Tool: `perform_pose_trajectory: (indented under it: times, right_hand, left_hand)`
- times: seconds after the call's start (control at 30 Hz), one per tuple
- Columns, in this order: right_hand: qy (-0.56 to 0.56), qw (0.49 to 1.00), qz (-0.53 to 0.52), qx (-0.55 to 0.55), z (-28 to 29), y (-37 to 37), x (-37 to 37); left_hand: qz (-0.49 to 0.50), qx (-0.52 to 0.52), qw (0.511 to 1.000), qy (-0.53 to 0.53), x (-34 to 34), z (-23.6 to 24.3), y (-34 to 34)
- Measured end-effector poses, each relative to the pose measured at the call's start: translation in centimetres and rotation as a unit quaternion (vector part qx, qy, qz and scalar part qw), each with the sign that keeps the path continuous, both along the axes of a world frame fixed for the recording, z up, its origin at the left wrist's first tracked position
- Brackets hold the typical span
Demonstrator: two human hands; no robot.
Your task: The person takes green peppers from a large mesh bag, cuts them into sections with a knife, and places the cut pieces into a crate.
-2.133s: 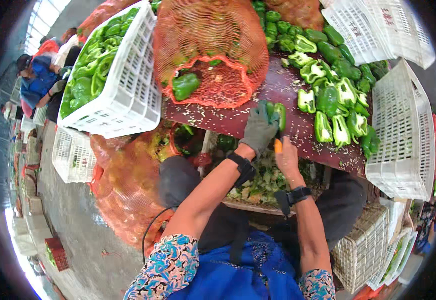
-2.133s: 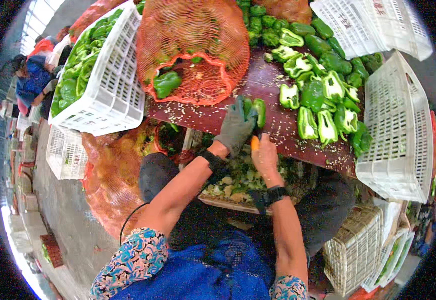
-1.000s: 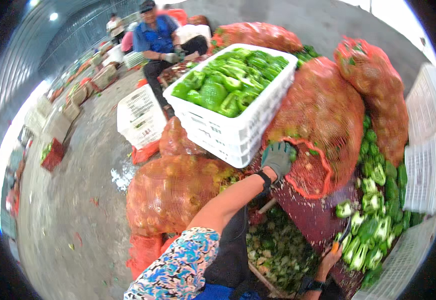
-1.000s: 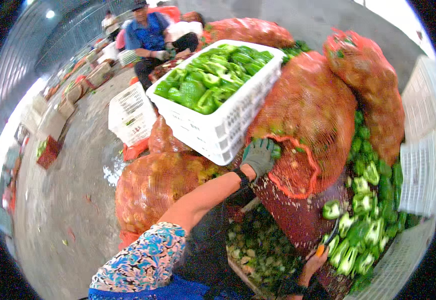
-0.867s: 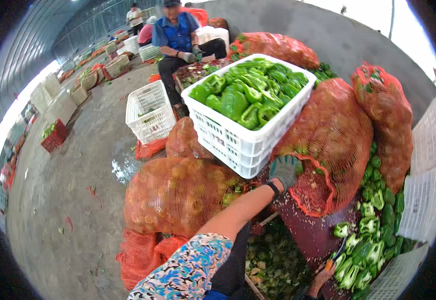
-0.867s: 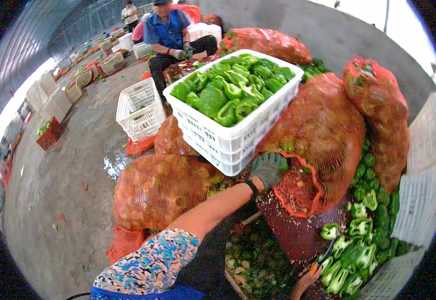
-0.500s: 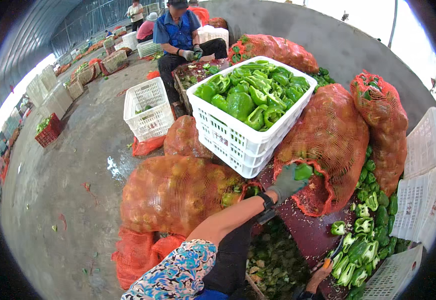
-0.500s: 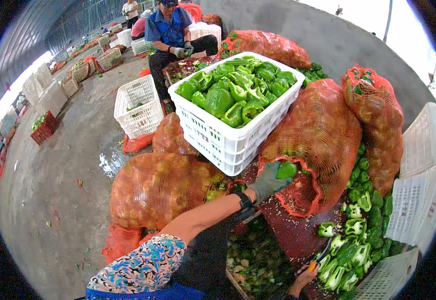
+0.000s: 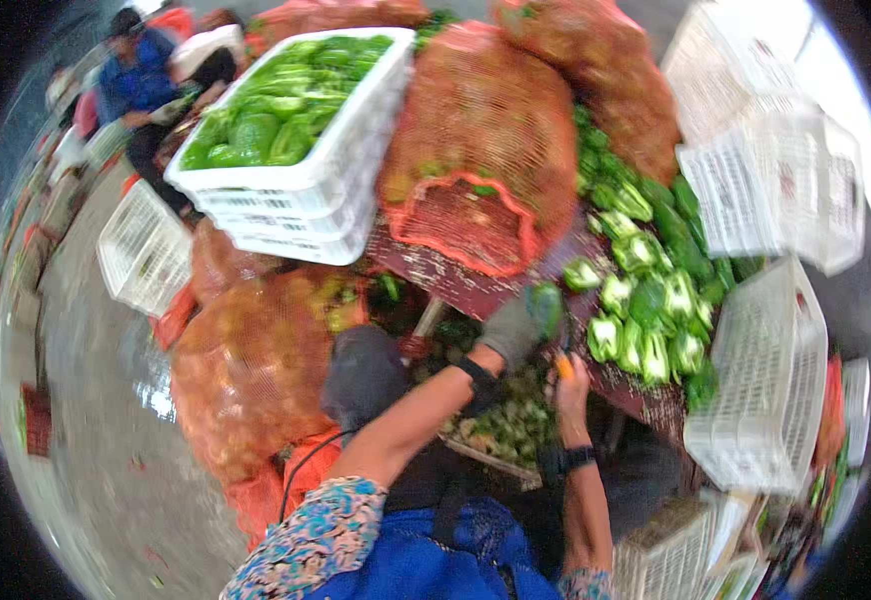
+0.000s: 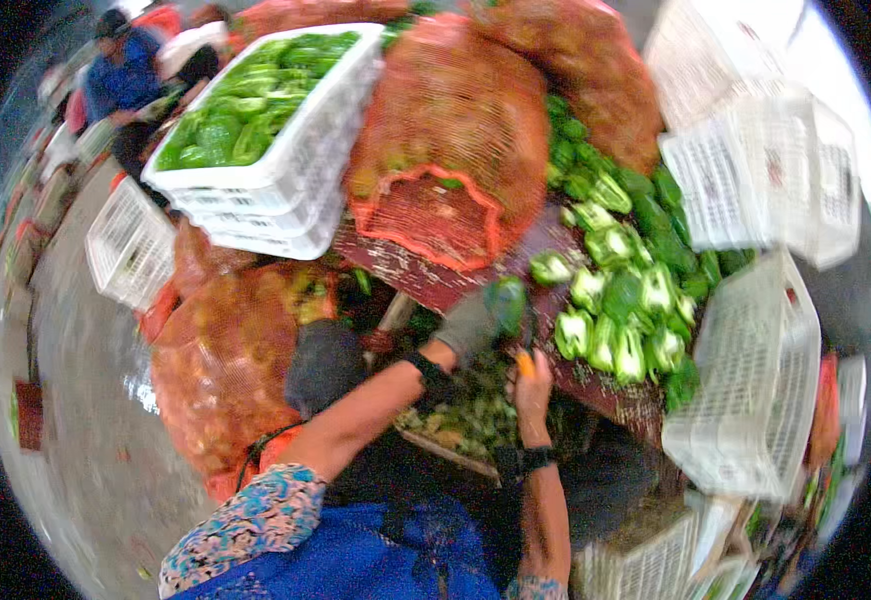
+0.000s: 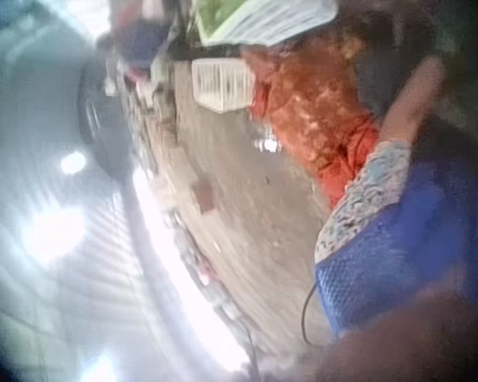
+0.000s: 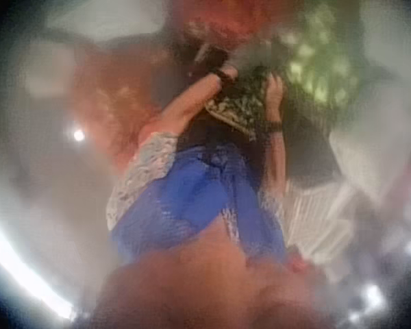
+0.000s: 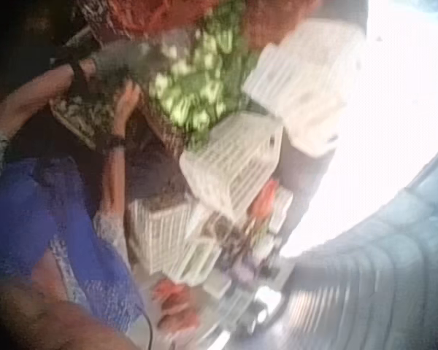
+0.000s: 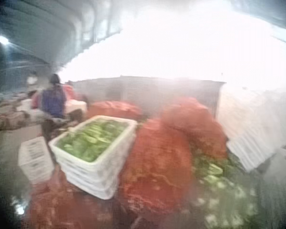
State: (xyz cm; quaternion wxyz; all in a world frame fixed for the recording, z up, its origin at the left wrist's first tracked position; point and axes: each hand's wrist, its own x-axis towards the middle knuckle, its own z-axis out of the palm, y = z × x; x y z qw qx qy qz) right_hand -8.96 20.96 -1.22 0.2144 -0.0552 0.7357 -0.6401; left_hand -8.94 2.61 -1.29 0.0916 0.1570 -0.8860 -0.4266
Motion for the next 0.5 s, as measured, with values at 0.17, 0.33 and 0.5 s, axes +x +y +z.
perform_pose_trajectory:
  times: [0.17,0.33,0.5]
  right_hand:
    - [0.158,0.985,-0.022,0.072,1.1,-1.1,1.5]
    - [0.148,0.983,-0.012,0.106,0.9,-1.0,1.8]
    - [0.197,0.969,0.003,0.15,0.1,-1.5,0.5]
  left_hand:
    - [0.083,-0.14,0.986,-0.034,1.7,0.9,1.0]
    - [0.044,-0.136,0.987,-0.077,1.6,2.3,0.8]
    - [0.046,-0.122,0.988,-0.085,2.0,3.2,0.9]
